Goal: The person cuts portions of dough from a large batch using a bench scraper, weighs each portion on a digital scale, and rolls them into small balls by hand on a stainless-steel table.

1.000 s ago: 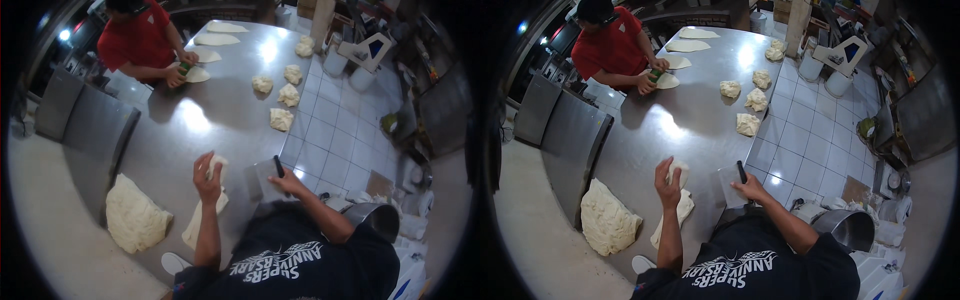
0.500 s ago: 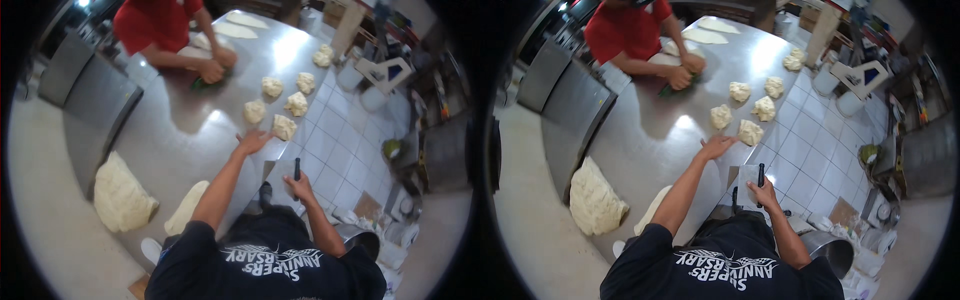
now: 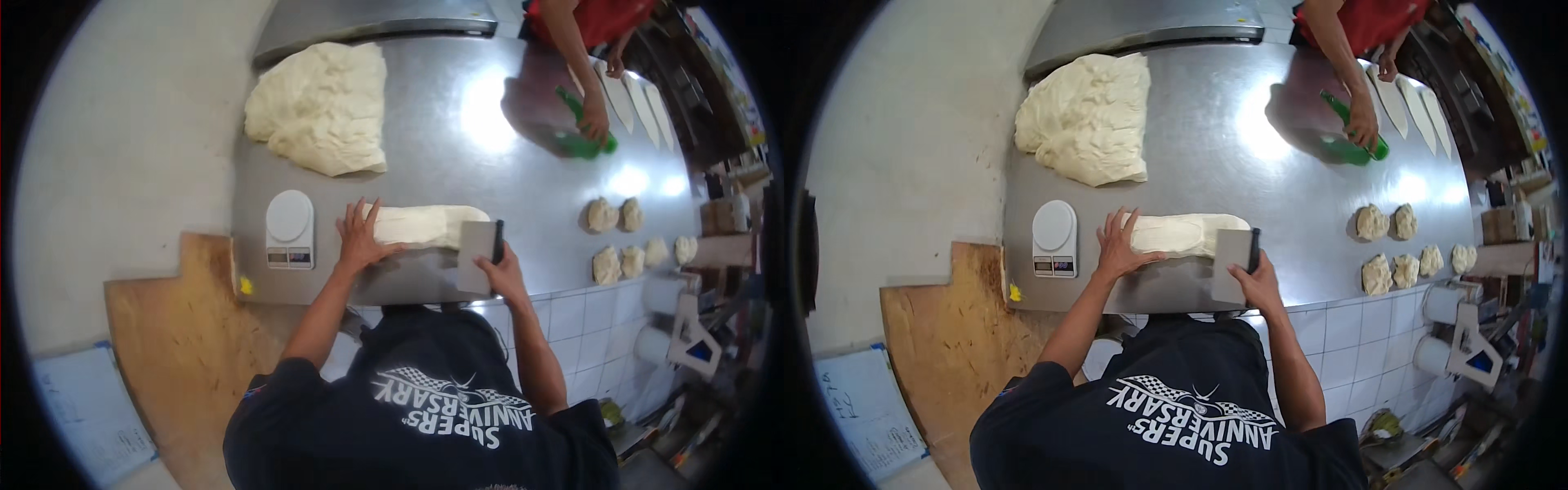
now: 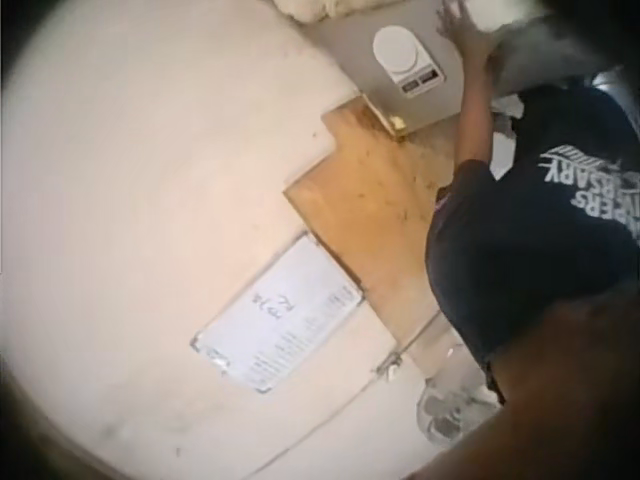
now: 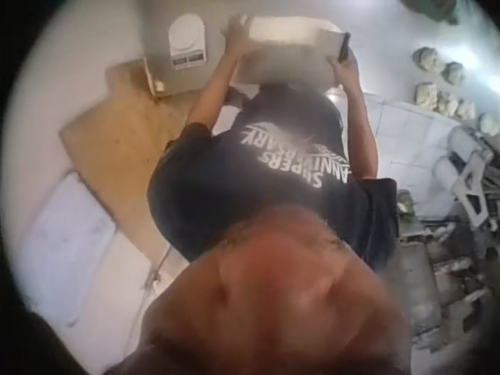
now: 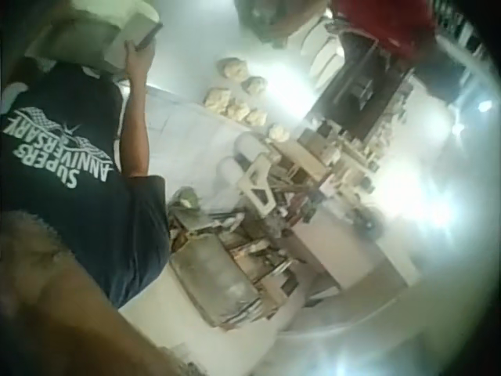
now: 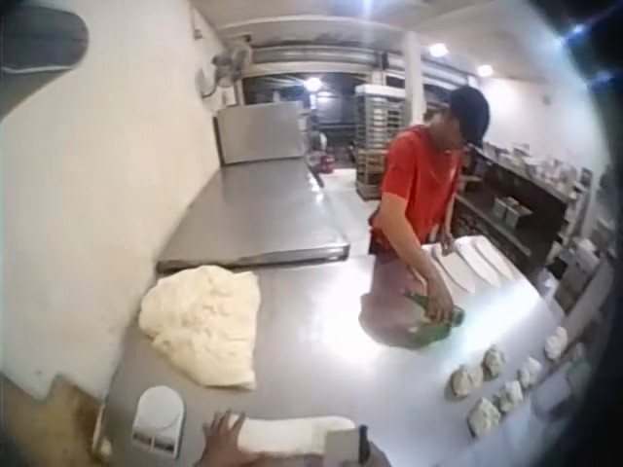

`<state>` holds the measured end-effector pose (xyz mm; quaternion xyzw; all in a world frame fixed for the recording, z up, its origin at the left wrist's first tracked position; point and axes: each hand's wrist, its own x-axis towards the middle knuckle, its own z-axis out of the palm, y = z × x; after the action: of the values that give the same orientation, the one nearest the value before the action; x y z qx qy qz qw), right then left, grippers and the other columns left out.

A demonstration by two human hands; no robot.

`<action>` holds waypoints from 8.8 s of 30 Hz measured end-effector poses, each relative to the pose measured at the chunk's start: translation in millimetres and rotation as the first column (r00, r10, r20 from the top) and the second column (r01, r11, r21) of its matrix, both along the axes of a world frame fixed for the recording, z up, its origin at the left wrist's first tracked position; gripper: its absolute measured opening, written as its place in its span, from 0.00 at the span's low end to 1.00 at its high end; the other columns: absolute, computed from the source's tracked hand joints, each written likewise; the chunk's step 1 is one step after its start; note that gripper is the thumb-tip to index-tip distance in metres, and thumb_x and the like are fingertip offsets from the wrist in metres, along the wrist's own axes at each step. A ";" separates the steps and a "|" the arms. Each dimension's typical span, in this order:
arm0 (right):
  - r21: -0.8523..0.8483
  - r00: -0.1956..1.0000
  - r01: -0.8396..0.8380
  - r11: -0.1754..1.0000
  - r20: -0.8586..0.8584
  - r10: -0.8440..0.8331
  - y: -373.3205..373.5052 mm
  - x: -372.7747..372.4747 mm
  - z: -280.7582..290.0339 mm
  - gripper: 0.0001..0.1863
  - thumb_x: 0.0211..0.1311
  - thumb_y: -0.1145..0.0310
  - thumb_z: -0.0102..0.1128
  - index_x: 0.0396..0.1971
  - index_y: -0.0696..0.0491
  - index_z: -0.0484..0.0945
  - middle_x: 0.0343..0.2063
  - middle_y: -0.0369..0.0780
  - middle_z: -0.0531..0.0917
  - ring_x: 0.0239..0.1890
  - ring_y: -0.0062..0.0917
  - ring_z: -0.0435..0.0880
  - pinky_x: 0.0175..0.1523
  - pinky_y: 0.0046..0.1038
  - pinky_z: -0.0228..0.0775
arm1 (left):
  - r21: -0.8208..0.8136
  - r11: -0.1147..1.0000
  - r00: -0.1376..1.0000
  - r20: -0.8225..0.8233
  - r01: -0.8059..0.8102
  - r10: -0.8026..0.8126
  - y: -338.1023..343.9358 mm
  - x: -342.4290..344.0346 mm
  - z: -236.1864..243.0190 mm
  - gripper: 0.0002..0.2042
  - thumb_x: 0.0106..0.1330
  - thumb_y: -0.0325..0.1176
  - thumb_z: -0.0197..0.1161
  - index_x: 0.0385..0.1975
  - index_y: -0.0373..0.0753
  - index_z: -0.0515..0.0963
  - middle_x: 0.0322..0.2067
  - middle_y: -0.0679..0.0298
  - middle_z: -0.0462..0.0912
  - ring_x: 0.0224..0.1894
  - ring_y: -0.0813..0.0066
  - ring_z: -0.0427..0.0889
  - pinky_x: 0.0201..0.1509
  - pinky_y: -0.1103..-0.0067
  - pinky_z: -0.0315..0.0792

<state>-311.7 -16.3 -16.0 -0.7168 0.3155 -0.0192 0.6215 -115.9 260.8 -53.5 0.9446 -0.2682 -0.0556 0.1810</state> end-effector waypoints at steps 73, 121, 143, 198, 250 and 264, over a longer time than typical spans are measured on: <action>-0.528 0.792 -0.582 0.619 -0.198 0.577 137.8 138.9 -34.4 0.26 0.60 0.64 0.70 0.49 0.61 0.67 0.31 0.62 0.84 0.37 0.64 0.83 0.42 0.56 0.75 | -0.386 0.914 0.992 -0.022 -0.124 0.125 71.8 -42.9 -49.8 0.11 0.60 0.43 0.74 0.39 0.48 0.91 0.33 0.68 0.89 0.40 0.69 0.83 0.59 0.66 0.67; -0.013 0.951 -0.279 0.960 -0.144 0.275 141.6 126.4 -2.4 0.25 0.59 0.66 0.75 0.52 0.61 0.77 0.40 0.46 0.88 0.39 0.30 0.88 0.46 0.33 0.80 | -0.546 0.825 0.981 -0.190 -0.145 0.047 67.3 -25.5 -38.9 0.13 0.60 0.39 0.73 0.40 0.40 0.87 0.37 0.58 0.89 0.44 0.56 0.87 0.51 0.65 0.76; -0.097 0.994 -0.104 0.990 -0.046 0.100 135.5 96.9 -18.2 0.28 0.57 0.56 0.78 0.47 0.60 0.77 0.33 0.44 0.85 0.38 0.29 0.83 0.45 0.34 0.76 | -0.560 0.804 0.980 -0.131 -0.200 0.152 227.9 167.4 -15.6 0.23 0.55 0.28 0.81 0.50 0.33 0.81 0.48 0.60 0.84 0.48 0.68 0.82 0.55 0.72 0.76; -0.116 0.995 -0.043 0.992 0.080 0.053 -52.3 5.1 -12.0 0.26 0.58 0.65 0.75 0.51 0.64 0.74 0.40 0.52 0.87 0.44 0.41 0.88 0.51 0.39 0.79 | -0.090 0.990 0.994 0.034 0.105 -0.103 -42.0 7.6 7.0 0.47 0.49 0.63 0.79 0.68 0.44 0.74 0.72 0.51 0.65 0.78 0.44 0.54 0.77 0.46 0.49; 0.499 0.995 0.006 0.866 -0.087 0.043 84.8 140.6 -28.9 0.22 0.69 0.59 0.69 0.55 0.57 0.77 0.42 0.37 0.85 0.39 0.23 0.84 0.46 0.30 0.79 | -0.479 0.875 0.997 0.044 0.071 -0.056 37.1 -5.0 -15.0 0.15 0.57 0.30 0.67 0.46 0.39 0.83 0.42 0.57 0.85 0.52 0.55 0.81 0.60 0.62 0.71; -0.376 0.835 -0.525 0.764 -0.051 0.548 57.1 115.8 -1.8 0.21 0.63 0.63 0.72 0.46 0.60 0.75 0.33 0.47 0.86 0.35 0.32 0.86 0.42 0.34 0.78 | -0.429 0.903 0.999 0.028 0.038 -0.029 3.7 -40.3 -41.6 0.11 0.63 0.42 0.70 0.39 0.45 0.89 0.29 0.65 0.87 0.39 0.63 0.86 0.50 0.66 0.74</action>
<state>-195.8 40.8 -17.8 -0.8810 0.0683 0.0772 0.4618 -156.2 264.5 -95.1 0.8773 -0.2921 0.0114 0.3807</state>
